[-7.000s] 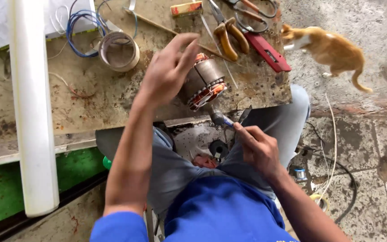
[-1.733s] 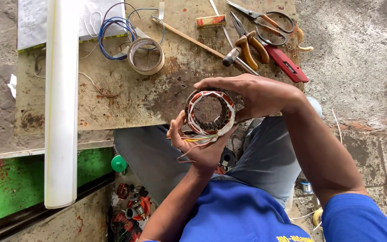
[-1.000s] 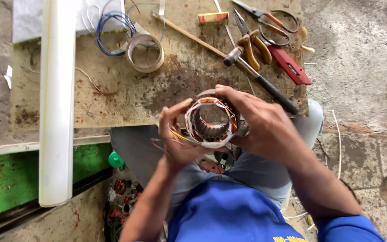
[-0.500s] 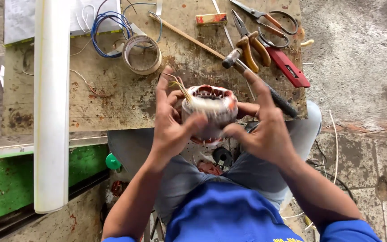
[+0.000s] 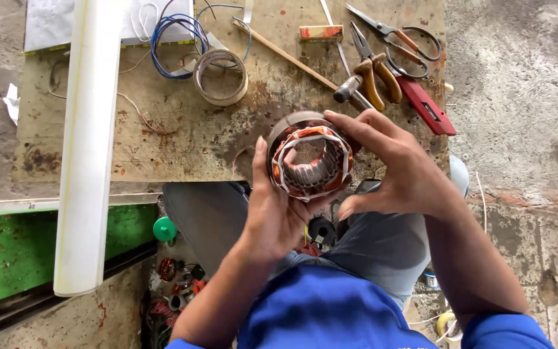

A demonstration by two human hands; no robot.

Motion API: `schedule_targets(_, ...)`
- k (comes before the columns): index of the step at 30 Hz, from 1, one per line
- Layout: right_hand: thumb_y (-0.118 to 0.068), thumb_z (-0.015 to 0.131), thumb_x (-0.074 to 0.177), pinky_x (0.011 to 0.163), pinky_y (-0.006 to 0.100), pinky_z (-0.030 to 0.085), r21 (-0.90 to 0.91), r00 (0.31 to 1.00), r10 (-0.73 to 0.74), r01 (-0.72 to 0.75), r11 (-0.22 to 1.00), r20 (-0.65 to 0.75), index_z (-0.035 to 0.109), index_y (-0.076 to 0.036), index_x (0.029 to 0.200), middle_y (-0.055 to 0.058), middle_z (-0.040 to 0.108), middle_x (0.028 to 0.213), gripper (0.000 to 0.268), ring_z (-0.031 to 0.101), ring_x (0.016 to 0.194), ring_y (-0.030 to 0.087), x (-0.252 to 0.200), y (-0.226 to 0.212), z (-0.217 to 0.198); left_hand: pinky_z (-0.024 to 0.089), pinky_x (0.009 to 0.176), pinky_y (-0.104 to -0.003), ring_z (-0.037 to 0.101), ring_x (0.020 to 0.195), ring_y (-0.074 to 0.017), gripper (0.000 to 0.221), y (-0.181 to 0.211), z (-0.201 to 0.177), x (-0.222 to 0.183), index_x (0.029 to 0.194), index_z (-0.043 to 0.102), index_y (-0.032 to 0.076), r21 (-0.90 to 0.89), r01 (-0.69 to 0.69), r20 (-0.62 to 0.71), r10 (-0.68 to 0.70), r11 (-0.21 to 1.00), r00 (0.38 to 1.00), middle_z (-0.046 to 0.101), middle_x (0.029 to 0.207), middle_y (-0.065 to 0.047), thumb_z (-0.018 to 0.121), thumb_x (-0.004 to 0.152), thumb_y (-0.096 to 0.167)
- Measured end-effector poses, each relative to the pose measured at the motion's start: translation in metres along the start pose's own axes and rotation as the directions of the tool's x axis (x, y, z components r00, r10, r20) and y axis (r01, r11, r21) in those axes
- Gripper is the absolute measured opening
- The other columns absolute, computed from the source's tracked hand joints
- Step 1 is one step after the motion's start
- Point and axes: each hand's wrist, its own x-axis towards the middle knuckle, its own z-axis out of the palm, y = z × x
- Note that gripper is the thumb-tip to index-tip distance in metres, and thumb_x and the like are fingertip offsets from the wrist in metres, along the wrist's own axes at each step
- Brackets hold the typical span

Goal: Shaping and seating copper wire windings inside an electric motor stator using a hammer and a punch tool.

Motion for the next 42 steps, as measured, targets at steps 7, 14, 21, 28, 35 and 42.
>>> schedule_targets(7,-0.062,0.082,0.066,0.092,0.035,0.049,-0.068,0.968,0.123,-0.11,0.992,0.217,0.036,-0.008,0.158,0.008,0.046,0.112,0.117,0.051,0.102,0.021,0.009,-0.008,-0.005,0.061,0.092,-0.044,0.068,0.11,-0.0387,0.085,-0.024,0.002,-0.013,0.147,0.048,0.002,-0.268,0.087,-0.181,-0.139,0.959,0.974,0.066,0.129,-0.027,0.047,0.095,0.068)
schedule_targets(14,-0.056,0.086,0.069,0.091,0.033,0.047,-0.079,0.966,0.118,-0.102,0.992,0.23,0.038,-0.008,0.157,0.008,0.046,0.112,0.111,0.052,0.1,0.021,0.011,-0.007,-0.005,0.064,0.067,-0.036,0.074,0.09,-0.0375,0.082,-0.029,-0.004,-0.012,0.14,0.046,0.006,-0.299,0.117,-0.179,-0.176,0.947,0.968,0.071,0.116,-0.028,0.047,0.095,0.073)
schedule_targets(21,-0.048,0.09,0.07,0.091,0.033,0.047,-0.083,0.969,0.132,-0.118,0.99,0.207,0.039,-0.007,0.156,0.009,0.045,0.111,0.109,0.052,0.1,0.022,0.01,-0.009,-0.003,0.059,0.057,-0.032,0.072,0.077,-0.0278,0.072,-0.025,-0.002,-0.011,0.126,0.056,0.01,-0.293,0.139,-0.252,-0.217,0.946,0.943,0.074,0.108,-0.019,0.048,0.094,0.075)
schedule_targets(28,-0.055,0.082,0.073,0.099,0.036,0.045,-0.04,0.984,0.098,-0.093,0.995,0.148,0.03,-0.008,0.162,0.01,0.042,0.121,0.114,0.042,0.109,0.023,0.003,-0.005,0.003,0.059,0.092,-0.049,0.066,0.115,-0.0371,0.072,-0.009,0.003,-0.002,0.149,0.048,0.01,-0.127,-0.027,-0.112,0.013,0.992,0.994,0.064,0.134,-0.02,0.046,0.098,0.061)
schedule_targets(35,-0.052,0.068,0.094,0.122,0.042,0.048,0.655,0.997,0.073,-0.042,0.754,-0.021,0.029,0.0,0.153,0.017,0.037,0.161,0.089,0.048,0.146,0.029,-0.002,-0.001,0.025,0.041,0.132,-0.052,0.034,0.16,-0.0338,0.115,0.012,-0.034,0.029,0.166,-0.005,0.025,0.643,-0.691,0.404,0.62,0.332,0.673,-0.028,0.176,-0.011,0.082,0.091,0.034)
schedule_targets(42,-0.001,0.085,0.078,0.118,0.039,0.048,0.485,0.977,0.206,-0.209,0.849,0.061,0.022,-0.002,0.158,0.021,0.036,0.162,0.102,0.049,0.146,0.033,0.002,0.007,0.026,0.056,0.121,-0.044,0.061,0.14,-0.0352,0.142,0.034,-0.045,0.043,0.161,-0.018,0.011,0.688,-0.717,0.599,0.473,0.11,0.647,0.046,0.158,-0.03,0.093,0.074,0.025)
